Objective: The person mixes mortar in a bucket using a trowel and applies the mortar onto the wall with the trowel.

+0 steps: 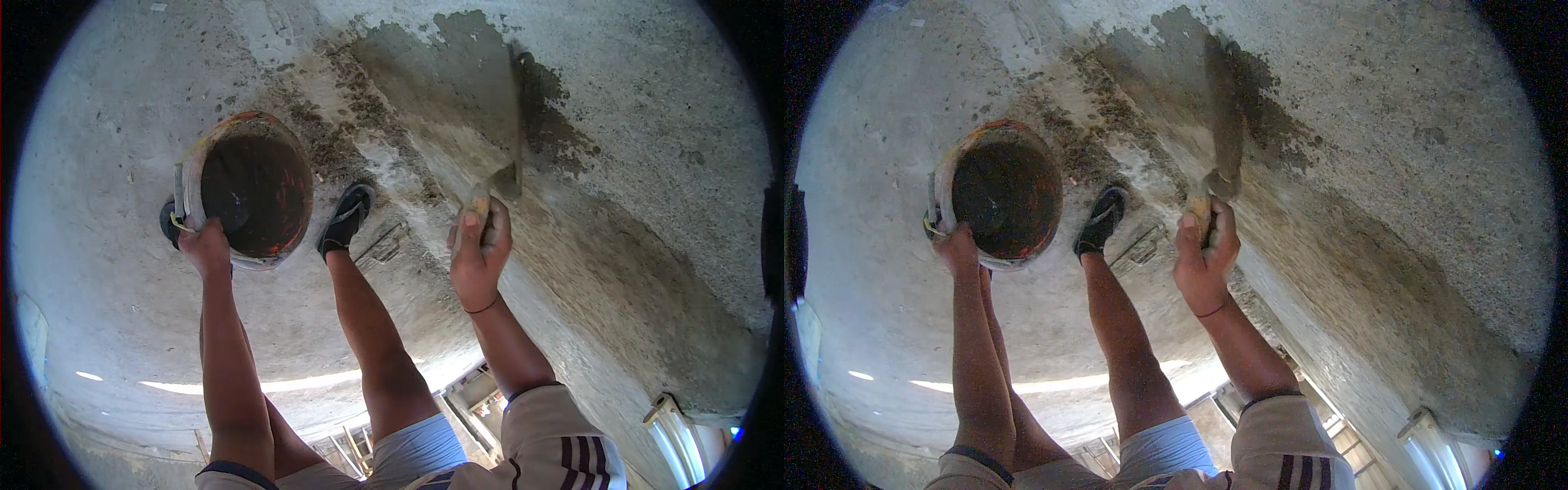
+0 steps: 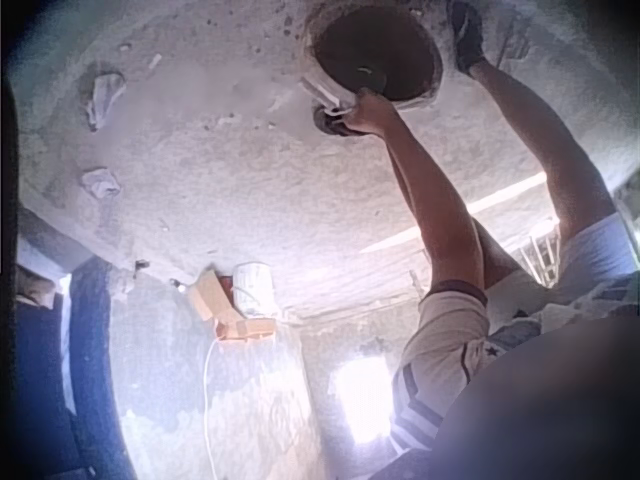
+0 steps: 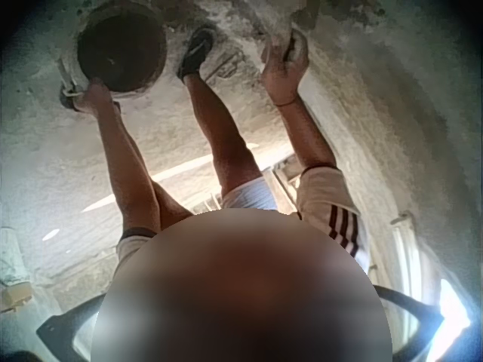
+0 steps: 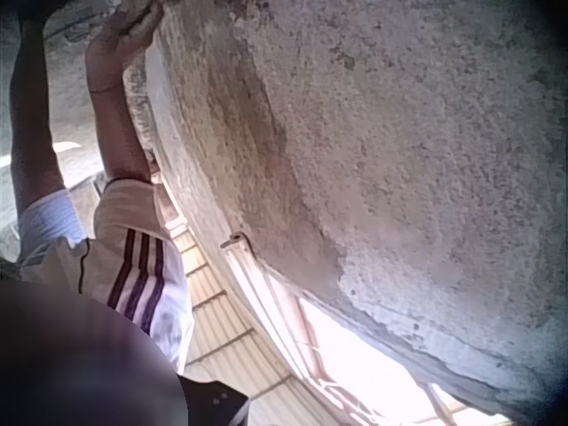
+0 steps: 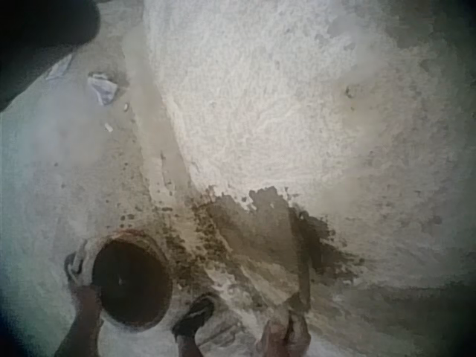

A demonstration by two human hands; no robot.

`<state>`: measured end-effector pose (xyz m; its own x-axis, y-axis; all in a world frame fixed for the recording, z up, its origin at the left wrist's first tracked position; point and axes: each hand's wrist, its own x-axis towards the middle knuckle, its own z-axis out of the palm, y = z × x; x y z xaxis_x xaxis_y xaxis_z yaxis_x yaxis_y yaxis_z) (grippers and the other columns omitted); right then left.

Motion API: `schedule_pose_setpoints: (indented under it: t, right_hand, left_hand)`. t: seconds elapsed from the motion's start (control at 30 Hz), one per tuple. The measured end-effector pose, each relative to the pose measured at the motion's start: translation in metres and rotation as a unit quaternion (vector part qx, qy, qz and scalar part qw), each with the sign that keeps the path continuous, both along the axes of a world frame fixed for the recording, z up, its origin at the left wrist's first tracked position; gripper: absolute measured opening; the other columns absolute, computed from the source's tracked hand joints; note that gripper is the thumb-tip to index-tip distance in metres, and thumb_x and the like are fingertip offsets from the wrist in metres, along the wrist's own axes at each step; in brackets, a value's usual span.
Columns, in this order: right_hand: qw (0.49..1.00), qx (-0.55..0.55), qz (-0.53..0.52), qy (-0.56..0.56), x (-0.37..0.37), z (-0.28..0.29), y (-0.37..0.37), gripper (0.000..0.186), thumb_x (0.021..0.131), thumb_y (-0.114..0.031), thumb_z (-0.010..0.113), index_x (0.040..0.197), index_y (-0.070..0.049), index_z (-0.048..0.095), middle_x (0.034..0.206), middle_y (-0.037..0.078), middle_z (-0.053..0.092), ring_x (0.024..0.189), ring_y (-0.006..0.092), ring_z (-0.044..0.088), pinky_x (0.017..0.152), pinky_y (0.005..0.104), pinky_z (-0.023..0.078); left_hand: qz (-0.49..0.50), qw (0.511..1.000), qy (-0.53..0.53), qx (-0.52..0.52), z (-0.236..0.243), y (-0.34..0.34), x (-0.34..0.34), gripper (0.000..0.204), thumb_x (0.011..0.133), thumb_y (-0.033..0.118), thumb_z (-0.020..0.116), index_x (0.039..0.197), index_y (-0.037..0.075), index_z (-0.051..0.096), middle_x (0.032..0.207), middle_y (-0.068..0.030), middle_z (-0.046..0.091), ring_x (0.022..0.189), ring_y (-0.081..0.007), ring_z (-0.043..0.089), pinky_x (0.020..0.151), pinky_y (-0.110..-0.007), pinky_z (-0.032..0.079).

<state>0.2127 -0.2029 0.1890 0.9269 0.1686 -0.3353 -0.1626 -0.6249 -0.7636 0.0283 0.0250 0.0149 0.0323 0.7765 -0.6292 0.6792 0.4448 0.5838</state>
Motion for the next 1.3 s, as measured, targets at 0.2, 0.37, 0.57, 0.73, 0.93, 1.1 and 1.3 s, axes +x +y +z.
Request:
schedule_pose_setpoints:
  t: [0.2,0.37,0.57,0.73,0.93,1.1,1.3]
  right_hand:
    - [0.998,0.029,0.039,-0.030,-0.003,0.023,-0.001,0.029,0.093,-0.027,0.048,0.107,-0.001,0.045,0.075,0.004,0.049,0.058,0.0081,0.043,0.049,0.0242,0.039]
    - [0.996,0.008,0.079,0.051,0.008,0.036,0.000,0.033,0.093,-0.032,0.047,0.105,-0.001,0.046,0.073,0.004,0.050,0.058,0.0086,0.045,0.049,0.0250,0.039]
    - [0.992,0.027,-0.023,0.117,0.017,0.038,0.003,0.034,0.092,-0.033,0.049,0.104,-0.001,0.047,0.075,0.006,0.051,0.060,0.0099,0.047,0.049,0.0265,0.042]
    - [0.984,0.087,-0.049,0.145,0.018,0.050,0.000,0.036,0.090,-0.035,0.052,0.103,-0.002,0.048,0.075,0.006,0.051,0.061,0.0105,0.048,0.049,0.0257,0.041]
    - [0.985,0.015,0.130,-0.113,0.018,0.054,-0.016,0.032,0.092,-0.029,0.049,0.104,0.000,0.045,0.072,0.006,0.050,0.055,0.0100,0.043,0.048,0.0238,0.038]
    - [0.988,-0.102,0.118,-0.013,0.014,0.039,-0.006,0.028,0.093,-0.025,0.049,0.105,0.000,0.045,0.071,0.002,0.047,0.056,0.0066,0.042,0.048,0.0231,0.037]
    - [0.996,-0.056,0.041,0.056,0.023,0.033,0.000,0.026,0.092,-0.024,0.050,0.103,0.000,0.047,0.068,0.002,0.049,0.052,0.0059,0.043,0.046,0.0230,0.037]
  left_hand:
    - [-0.002,1.000,0.004,-0.003,-0.002,0.002,-0.004,0.029,0.064,0.007,0.054,0.086,-0.011,0.057,0.077,-0.0100,0.060,0.068,-0.0202,0.054,0.065,-0.033,0.043]
    - [-0.009,1.000,0.001,0.016,-0.015,0.001,-0.012,0.028,0.064,0.008,0.054,0.085,-0.011,0.056,0.077,-0.0111,0.060,0.068,-0.0199,0.054,0.065,-0.034,0.043]
    - [-0.005,1.000,-0.008,0.017,-0.010,0.001,-0.007,0.026,0.064,0.007,0.053,0.083,-0.012,0.055,0.073,-0.0098,0.057,0.064,-0.0192,0.051,0.062,-0.034,0.042]
    - [0.033,0.999,-0.025,0.011,-0.013,0.001,-0.007,0.023,0.064,0.006,0.053,0.080,-0.011,0.054,0.068,-0.0074,0.053,0.060,-0.0185,0.048,0.058,-0.033,0.040]
    - [0.031,0.999,-0.023,0.015,-0.007,0.002,-0.003,0.019,0.064,0.007,0.053,0.072,-0.009,0.052,0.063,-0.0066,0.050,0.057,-0.0180,0.046,0.056,-0.035,0.038]
    - [-0.015,1.000,0.020,0.013,-0.018,0.005,-0.014,0.020,0.063,0.008,0.054,0.073,-0.009,0.053,0.065,-0.0075,0.052,0.059,-0.0182,0.047,0.057,-0.035,0.039]
    - [0.017,1.000,-0.013,0.011,-0.020,0.000,-0.011,0.021,0.063,0.008,0.054,0.075,-0.009,0.054,0.067,-0.0094,0.055,0.061,-0.0196,0.049,0.059,-0.035,0.040]
